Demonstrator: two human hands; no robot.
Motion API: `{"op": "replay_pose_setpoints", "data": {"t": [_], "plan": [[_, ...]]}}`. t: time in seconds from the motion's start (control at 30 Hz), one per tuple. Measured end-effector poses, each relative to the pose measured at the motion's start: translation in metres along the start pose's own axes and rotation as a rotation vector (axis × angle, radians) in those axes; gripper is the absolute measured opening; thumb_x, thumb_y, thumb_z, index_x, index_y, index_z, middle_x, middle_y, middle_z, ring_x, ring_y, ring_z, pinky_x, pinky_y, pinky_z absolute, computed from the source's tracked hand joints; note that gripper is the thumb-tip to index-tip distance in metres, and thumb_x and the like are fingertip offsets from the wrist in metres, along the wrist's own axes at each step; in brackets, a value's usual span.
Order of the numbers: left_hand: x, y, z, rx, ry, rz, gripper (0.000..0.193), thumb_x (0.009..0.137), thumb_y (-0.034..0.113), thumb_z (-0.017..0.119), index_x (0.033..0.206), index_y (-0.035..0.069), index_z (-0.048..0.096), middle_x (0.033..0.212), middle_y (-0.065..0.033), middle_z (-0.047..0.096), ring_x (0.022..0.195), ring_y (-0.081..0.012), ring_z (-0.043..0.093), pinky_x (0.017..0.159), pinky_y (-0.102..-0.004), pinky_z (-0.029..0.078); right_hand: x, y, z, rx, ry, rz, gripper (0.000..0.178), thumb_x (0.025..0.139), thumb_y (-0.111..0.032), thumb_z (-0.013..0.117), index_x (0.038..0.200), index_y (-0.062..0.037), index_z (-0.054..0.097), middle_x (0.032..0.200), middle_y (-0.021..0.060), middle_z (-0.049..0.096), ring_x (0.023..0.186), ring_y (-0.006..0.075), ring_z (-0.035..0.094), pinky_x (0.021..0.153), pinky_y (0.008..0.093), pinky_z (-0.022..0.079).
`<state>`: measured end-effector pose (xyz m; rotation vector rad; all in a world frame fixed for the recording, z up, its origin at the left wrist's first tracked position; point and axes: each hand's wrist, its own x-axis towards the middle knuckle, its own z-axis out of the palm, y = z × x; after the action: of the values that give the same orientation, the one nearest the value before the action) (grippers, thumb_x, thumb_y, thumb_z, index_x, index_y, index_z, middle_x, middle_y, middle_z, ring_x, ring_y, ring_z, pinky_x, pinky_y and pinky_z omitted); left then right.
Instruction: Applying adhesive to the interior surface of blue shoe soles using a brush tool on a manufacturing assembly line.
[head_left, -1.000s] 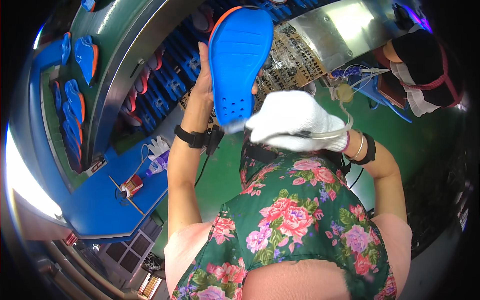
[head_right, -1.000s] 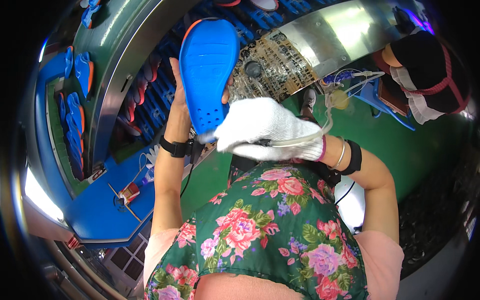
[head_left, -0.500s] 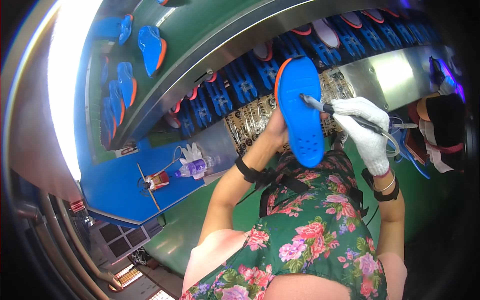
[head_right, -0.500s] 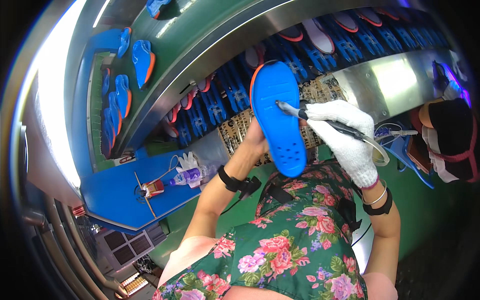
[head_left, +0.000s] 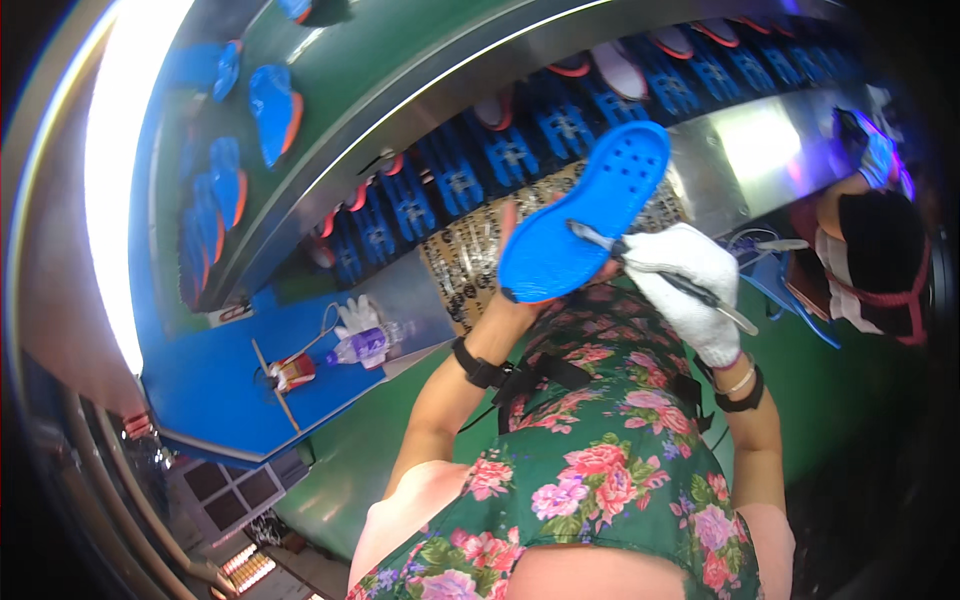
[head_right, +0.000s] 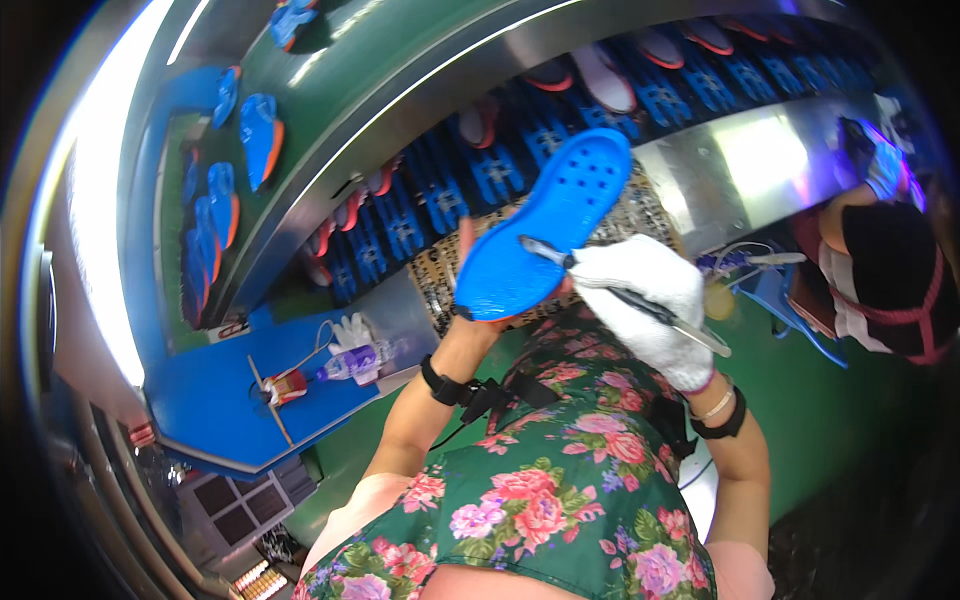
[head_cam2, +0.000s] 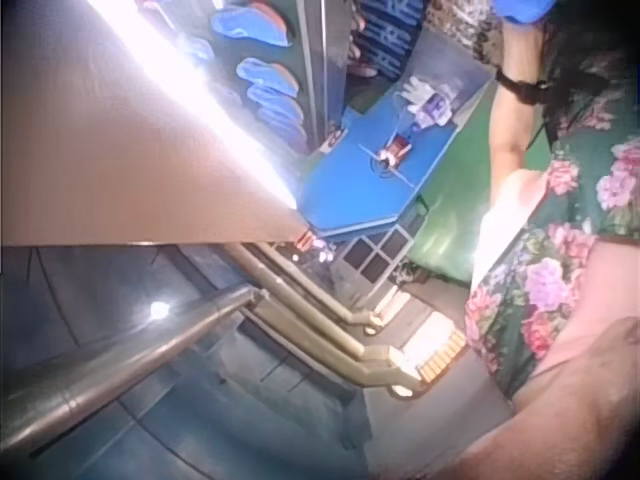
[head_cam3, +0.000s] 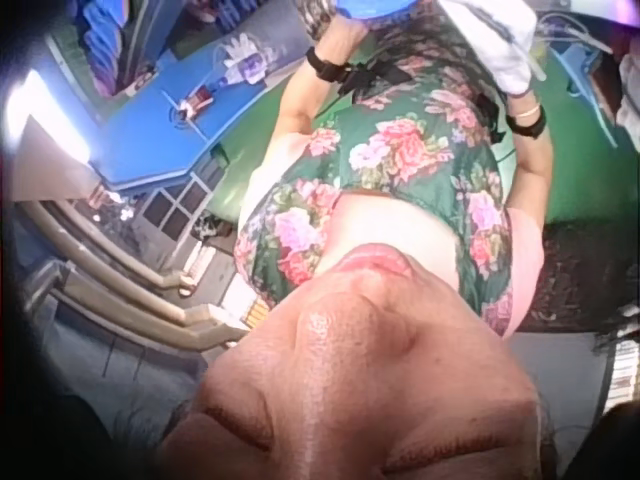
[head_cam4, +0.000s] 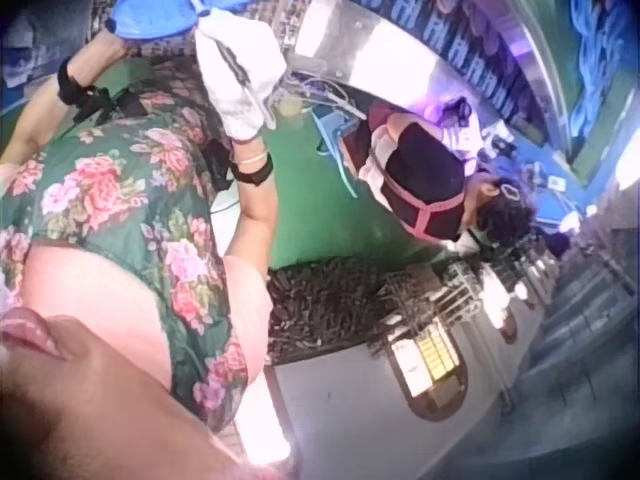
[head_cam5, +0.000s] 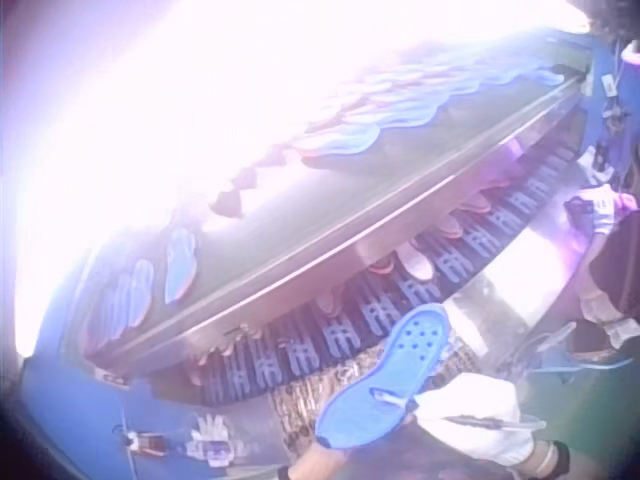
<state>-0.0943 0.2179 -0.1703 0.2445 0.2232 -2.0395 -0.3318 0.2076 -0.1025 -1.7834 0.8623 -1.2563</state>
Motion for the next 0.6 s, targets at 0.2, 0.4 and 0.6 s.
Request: {"op": "replay_pose_setpoints", "data": {"t": [0.2,0.4,0.6], "plan": [[0.003,-0.008,-0.005,0.504,-0.230,0.010,0.098,0.082,0.061,0.065,0.158,0.009,0.033,0.159,-0.0210,0.037,0.138,-0.0447,0.047,0.113,-0.0611,0.043,0.011,-0.008,0.002,-0.056,0.075,-0.021,0.018,0.078,-0.004,0.081,0.097,-0.0050,0.078,0.093,0.0093,0.077,0.081,0.0226,0.073,0.074,0.0341,0.058],[0.006,-0.034,0.001,0.405,0.105,0.200,0.096,0.084,0.065,0.068,0.156,0.010,0.037,0.149,-0.0175,0.051,0.136,-0.0347,0.052,0.113,-0.0545,0.046,0.031,-0.015,-0.001,-0.146,0.155,-0.265,0.017,0.078,-0.003,0.080,0.094,-0.0035,0.079,0.096,0.0121,0.078,0.083,0.0239,0.074,0.075,0.0333,0.057],[0.009,-0.041,-0.021,0.399,0.110,0.202,0.090,0.088,0.064,0.066,0.156,0.011,0.038,0.152,-0.0157,0.050,0.138,-0.0351,0.051,0.117,-0.0559,0.039,0.049,-0.020,-0.003,-0.240,0.121,-0.320,0.030,0.076,-0.004,0.078,0.105,-0.0044,0.078,0.107,0.0148,0.077,0.092,0.0273,0.073,0.079,0.0361,0.057]]}}
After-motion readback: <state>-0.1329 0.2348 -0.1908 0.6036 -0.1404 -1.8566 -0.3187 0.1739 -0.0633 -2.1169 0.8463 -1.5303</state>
